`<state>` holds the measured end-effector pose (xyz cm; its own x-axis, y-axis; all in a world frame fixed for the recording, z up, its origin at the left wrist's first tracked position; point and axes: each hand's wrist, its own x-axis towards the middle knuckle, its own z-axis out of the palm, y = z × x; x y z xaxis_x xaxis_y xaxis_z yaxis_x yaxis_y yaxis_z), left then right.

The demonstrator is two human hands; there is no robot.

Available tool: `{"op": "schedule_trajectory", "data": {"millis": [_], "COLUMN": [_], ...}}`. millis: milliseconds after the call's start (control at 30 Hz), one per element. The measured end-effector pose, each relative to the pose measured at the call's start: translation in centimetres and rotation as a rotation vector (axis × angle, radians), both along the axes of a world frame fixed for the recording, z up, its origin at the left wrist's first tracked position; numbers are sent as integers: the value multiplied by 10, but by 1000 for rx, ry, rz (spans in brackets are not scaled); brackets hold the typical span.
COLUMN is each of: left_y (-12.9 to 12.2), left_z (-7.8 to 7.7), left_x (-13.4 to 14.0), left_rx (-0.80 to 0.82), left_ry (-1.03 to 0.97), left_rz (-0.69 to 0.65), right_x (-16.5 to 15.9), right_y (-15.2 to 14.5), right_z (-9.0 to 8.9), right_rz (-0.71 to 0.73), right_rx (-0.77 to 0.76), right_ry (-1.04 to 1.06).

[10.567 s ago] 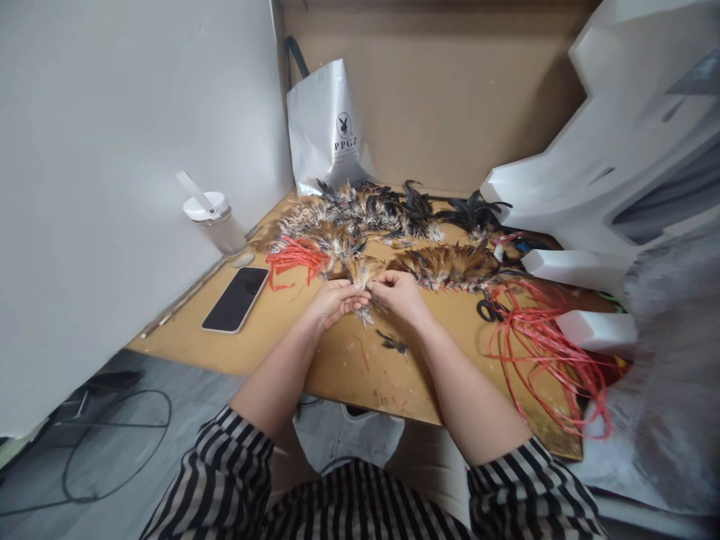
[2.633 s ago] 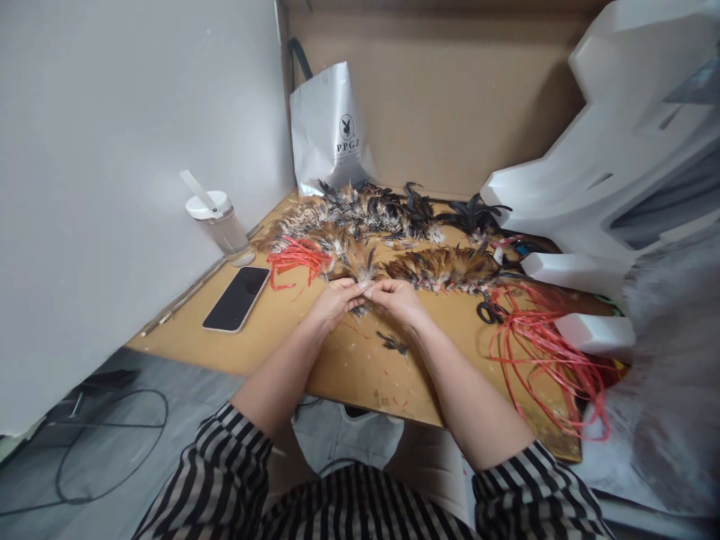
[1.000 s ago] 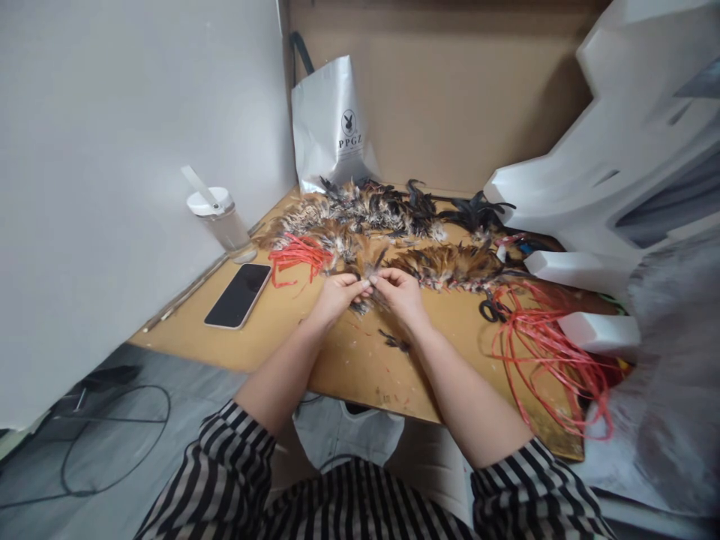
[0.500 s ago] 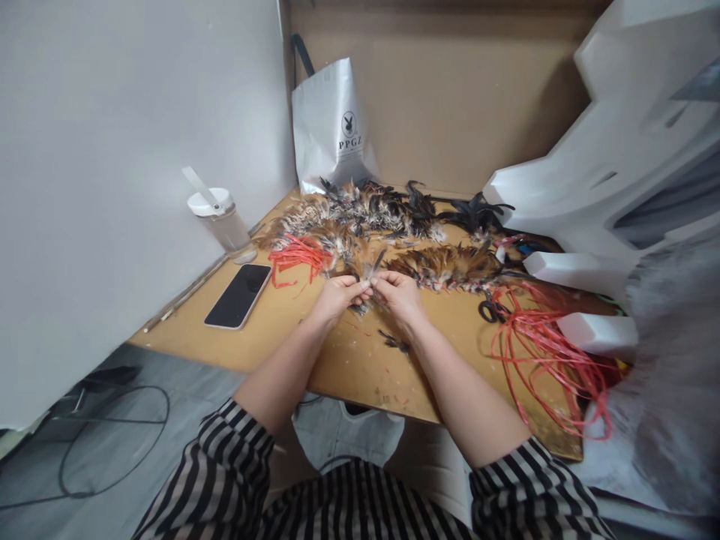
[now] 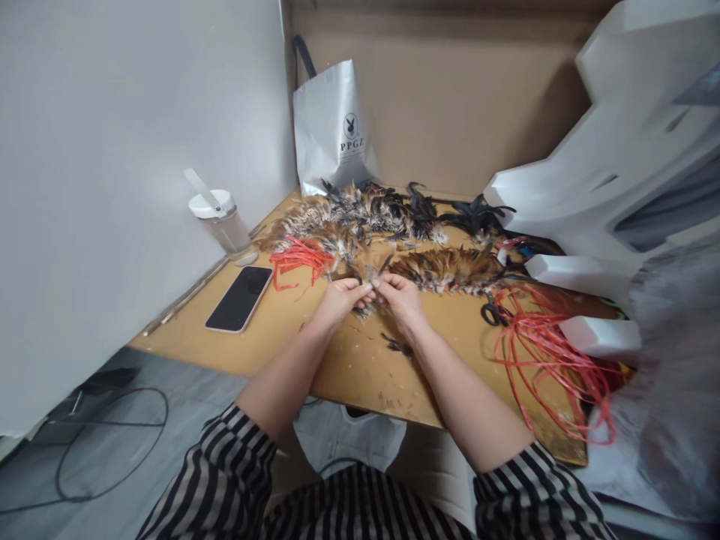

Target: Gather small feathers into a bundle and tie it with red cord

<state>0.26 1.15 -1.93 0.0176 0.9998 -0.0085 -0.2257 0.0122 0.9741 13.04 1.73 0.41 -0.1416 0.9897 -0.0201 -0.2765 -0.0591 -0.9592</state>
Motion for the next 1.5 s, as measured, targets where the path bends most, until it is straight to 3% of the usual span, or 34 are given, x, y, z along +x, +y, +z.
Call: {"op": "schedule_trajectory", "data": {"millis": [167, 400, 600, 767, 1067, 1300, 1500], "left_y": [-3, -7, -6, -6, -8, 0, 0], "left_z": [6, 8, 10, 8, 12, 8, 7], "left_x": [2, 5, 3, 5, 8, 2, -2], "left_rx": [-5, -135, -108, -82, -126, -170, -138], "left_ry": [54, -7, 72, 74, 78, -6, 47], "left_rz": [-57, -165, -215, -196, -85, -1, -41], "right_x": [4, 16, 20, 21, 23, 20, 17], "right_y": [2, 7, 8, 9, 15, 16, 13], "right_z": [-3, -6, -6, -5, -14, -19, -20], "right_rz": [-2, 107, 155, 189, 120, 70, 43], "right_rx": [-24, -95, -93, -63, -55, 11, 32], "right_ry": [1, 59, 51, 67, 41, -141, -122]}}
